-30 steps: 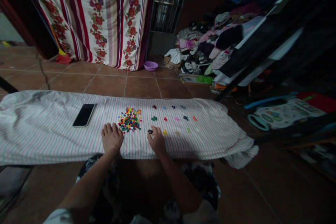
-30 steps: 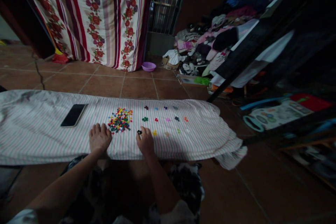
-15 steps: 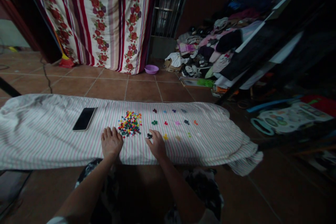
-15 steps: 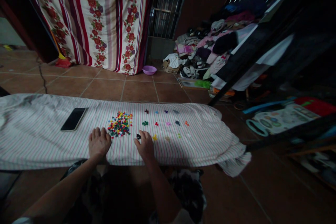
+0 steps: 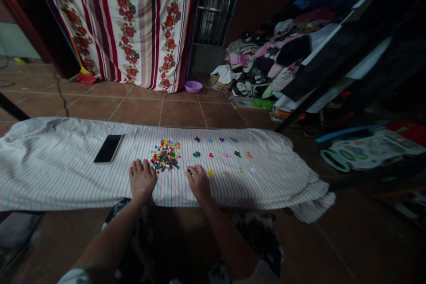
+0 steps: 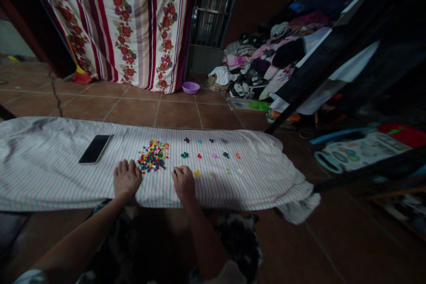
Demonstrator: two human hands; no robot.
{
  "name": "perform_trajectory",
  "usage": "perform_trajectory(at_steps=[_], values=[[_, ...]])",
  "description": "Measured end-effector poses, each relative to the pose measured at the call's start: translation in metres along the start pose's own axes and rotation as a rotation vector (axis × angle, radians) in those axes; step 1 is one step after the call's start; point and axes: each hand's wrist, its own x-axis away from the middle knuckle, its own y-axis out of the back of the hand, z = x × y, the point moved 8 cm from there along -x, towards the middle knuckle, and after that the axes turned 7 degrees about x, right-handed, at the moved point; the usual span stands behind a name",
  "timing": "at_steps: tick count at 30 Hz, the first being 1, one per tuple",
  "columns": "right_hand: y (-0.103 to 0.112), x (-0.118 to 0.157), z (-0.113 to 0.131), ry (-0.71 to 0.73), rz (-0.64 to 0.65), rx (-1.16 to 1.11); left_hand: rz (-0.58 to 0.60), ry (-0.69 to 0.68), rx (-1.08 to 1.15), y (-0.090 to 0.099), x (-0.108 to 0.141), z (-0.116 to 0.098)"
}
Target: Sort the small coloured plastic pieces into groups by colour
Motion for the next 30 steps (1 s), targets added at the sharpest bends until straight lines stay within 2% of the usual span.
perform_trajectory(at_steps=[13,21,24,27,30], values=[[0.006,0.000,0.003,0.008,0.006,-0.063,0.003,0.009,0.002,0.001,0.000,-0.001],[0.003,-0.001,-0.013,-0.114,-0.049,-0.113,-0.023,0.002,0.015,0.000,0.000,0.001],[0.009,-0.007,-0.016,-0.148,-0.083,-0.175,-0.041,-0.008,0.017,-0.001,0.000,0.002],[0.016,-0.018,-0.003,-0.062,-0.078,-0.237,-0.037,-0.010,0.018,-0.002,0.000,0.003],[0.016,-0.030,0.024,0.073,-0.007,-0.245,-0.028,-0.003,0.027,-0.003,0.000,0.004]])
